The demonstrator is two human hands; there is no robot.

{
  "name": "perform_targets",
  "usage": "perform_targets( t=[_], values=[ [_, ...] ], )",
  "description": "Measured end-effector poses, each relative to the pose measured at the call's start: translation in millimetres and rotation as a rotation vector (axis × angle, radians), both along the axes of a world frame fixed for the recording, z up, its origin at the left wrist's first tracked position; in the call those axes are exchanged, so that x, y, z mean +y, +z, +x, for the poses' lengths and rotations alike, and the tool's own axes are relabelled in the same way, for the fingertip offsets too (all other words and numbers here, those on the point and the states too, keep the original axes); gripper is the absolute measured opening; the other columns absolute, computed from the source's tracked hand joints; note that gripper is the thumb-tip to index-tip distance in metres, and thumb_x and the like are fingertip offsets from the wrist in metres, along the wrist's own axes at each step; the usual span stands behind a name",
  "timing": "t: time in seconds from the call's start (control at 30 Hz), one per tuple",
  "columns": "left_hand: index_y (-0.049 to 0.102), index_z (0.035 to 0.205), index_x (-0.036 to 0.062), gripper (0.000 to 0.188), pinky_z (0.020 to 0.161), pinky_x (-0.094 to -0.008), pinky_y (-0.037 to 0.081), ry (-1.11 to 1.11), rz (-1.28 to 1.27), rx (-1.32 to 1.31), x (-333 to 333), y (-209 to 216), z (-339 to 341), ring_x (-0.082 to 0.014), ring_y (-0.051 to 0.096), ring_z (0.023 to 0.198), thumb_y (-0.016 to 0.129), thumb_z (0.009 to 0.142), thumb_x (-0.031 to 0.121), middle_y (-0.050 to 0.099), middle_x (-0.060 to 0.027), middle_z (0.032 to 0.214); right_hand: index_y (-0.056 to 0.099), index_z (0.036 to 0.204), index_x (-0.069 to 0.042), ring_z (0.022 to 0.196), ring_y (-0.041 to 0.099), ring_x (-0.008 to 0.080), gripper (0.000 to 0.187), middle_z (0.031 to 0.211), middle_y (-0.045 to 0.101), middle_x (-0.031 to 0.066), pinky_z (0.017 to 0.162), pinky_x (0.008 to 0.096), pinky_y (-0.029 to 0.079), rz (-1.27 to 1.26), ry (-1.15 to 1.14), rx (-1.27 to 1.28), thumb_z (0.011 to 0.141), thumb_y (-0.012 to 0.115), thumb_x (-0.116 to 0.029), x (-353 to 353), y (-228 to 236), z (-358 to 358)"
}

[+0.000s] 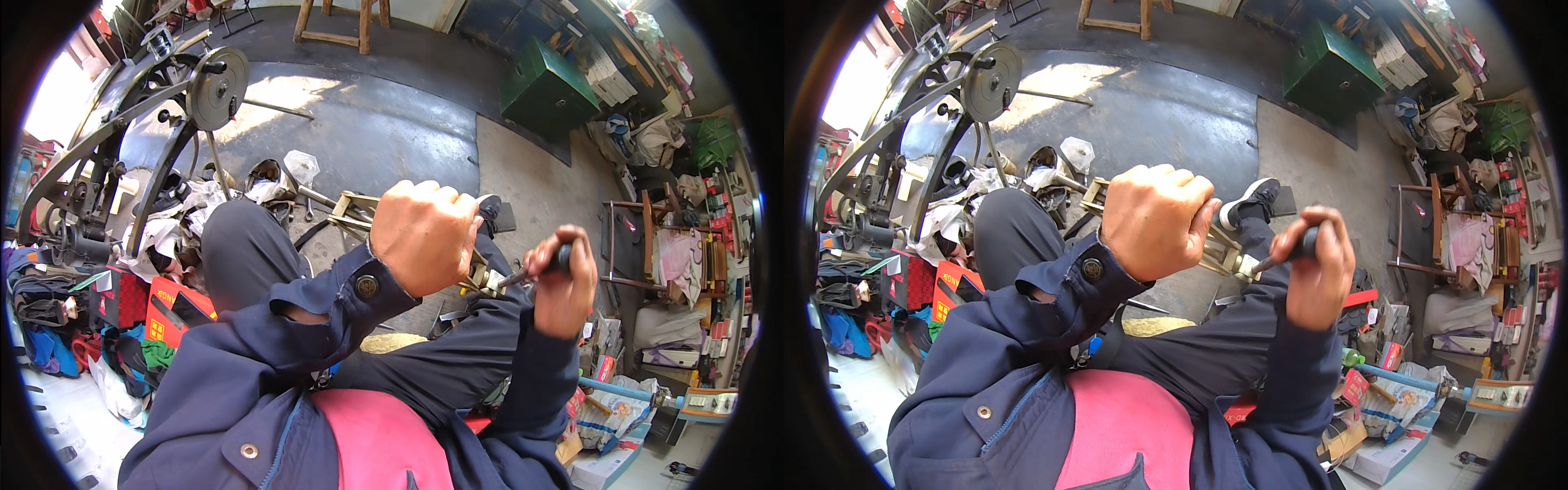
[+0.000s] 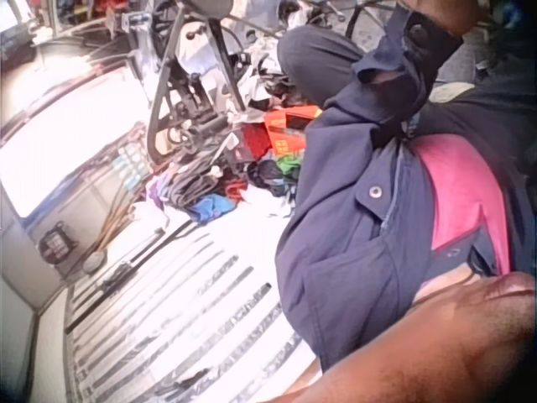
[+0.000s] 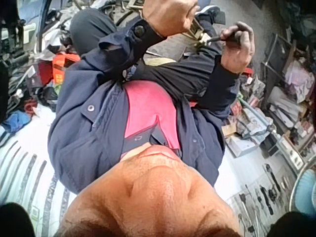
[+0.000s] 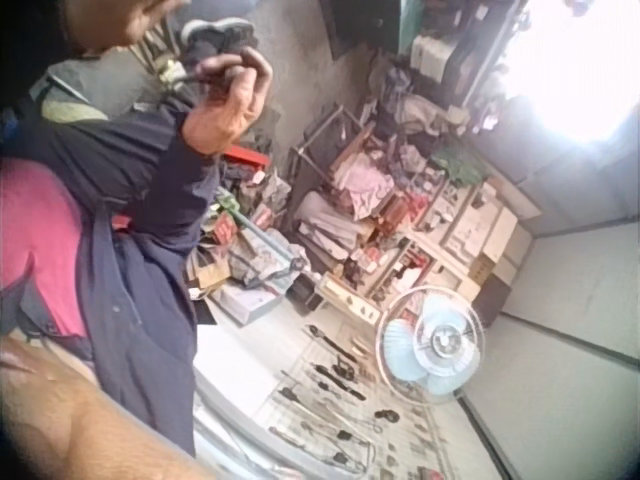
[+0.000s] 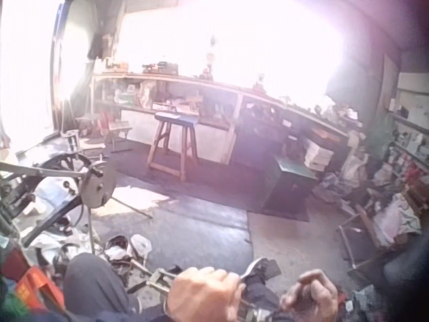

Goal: The person assembles a metal frame by inserting a threaded rod and tightening it with a wrench. They hold the frame with one hand and rotate the wrench with the other to secure the rod in place.

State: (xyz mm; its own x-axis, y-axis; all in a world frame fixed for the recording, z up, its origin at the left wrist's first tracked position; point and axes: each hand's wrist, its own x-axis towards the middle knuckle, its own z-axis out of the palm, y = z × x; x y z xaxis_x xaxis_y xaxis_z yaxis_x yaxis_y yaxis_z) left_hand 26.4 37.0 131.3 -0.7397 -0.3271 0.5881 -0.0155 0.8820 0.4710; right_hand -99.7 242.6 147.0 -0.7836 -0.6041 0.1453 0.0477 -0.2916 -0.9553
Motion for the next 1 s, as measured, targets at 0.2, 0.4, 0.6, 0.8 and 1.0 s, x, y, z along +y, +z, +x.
perform_targets(
  t=[0.2, 0.4, 0.6, 0.8, 1.0],
  values=[
    [0.069, 0.08, 0.0099, 0.016, 0.068, -0.0431, 0.053, -0.008, 0.009, -0.011, -1, -1, -3, -0.0316, 0.069, 0.073, 0.074, 0.089, 0.022, 0.067, -0.0086, 0.074, 0.067, 0.097, -0.004, 0.131, 0.057, 0.0319, 0.026, 0.136, 0.06, 0.021, 0.115, 0.0479, 0.041, 0.287, -0.212, 0.353, 0.078, 0.065, -0.021, 56, -30, 109],
    [0.071, 0.084, 0.0101, 0.015, 0.067, -0.0433, 0.053, 0.014, 0.003, -0.006, -6, 0, 7, -0.032, 0.069, 0.072, 0.074, 0.09, 0.023, 0.068, -0.0086, 0.076, 0.048, 0.127, -0.005, 0.089, 0.071, 0.0229, 0.034, 0.137, 0.061, 0.022, 0.067, 0.0319, 0.06, 0.312, -0.148, -0.441, 0.098, 0.064, 0.002, 80, -105, 172],
    [0.069, 0.084, 0.0102, 0.015, 0.067, -0.0439, 0.052, -0.008, 0.013, 0.007, -8, -1, 10, -0.0315, 0.068, 0.073, 0.074, 0.09, 0.023, 0.066, -0.0084, 0.075, 0.052, 0.124, -0.004, 0.086, 0.073, 0.0254, 0.032, 0.123, 0.069, 0.0214, 0.072, 0.0372, 0.063, 0.205, -0.111, -0.657, 0.096, 0.067, 0.001, 53, -189, 88],
    [0.067, 0.084, 0.0102, 0.014, 0.067, -0.043, 0.051, -0.004, 0.02, 0.019, -6, -3, 14, -0.031, 0.067, 0.073, 0.074, 0.089, 0.022, 0.065, -0.0082, 0.075, 0.055, 0.137, 0.003, 0.111, 0.071, 0.0356, 0.038, 0.13, 0.067, 0.0221, 0.097, 0.0479, 0.061, -0.062, -0.048, -0.741, 0.103, 0.053, -0.014, -5, -169, -44],
    [0.069, 0.083, 0.0113, 0.013, 0.069, -0.0424, 0.051, -0.017, 0.035, -0.012, -2, -5, 10, -0.0298, 0.068, 0.076, 0.074, 0.089, 0.022, 0.065, -0.0073, 0.075, 0.063, 0.133, 0.002, 0.104, 0.068, 0.0308, 0.038, 0.131, 0.067, 0.0189, 0.092, 0.0449, 0.057, -0.157, 0.024, -0.218, 0.109, 0.054, -0.026, -22, -43, -69]
  ],
)
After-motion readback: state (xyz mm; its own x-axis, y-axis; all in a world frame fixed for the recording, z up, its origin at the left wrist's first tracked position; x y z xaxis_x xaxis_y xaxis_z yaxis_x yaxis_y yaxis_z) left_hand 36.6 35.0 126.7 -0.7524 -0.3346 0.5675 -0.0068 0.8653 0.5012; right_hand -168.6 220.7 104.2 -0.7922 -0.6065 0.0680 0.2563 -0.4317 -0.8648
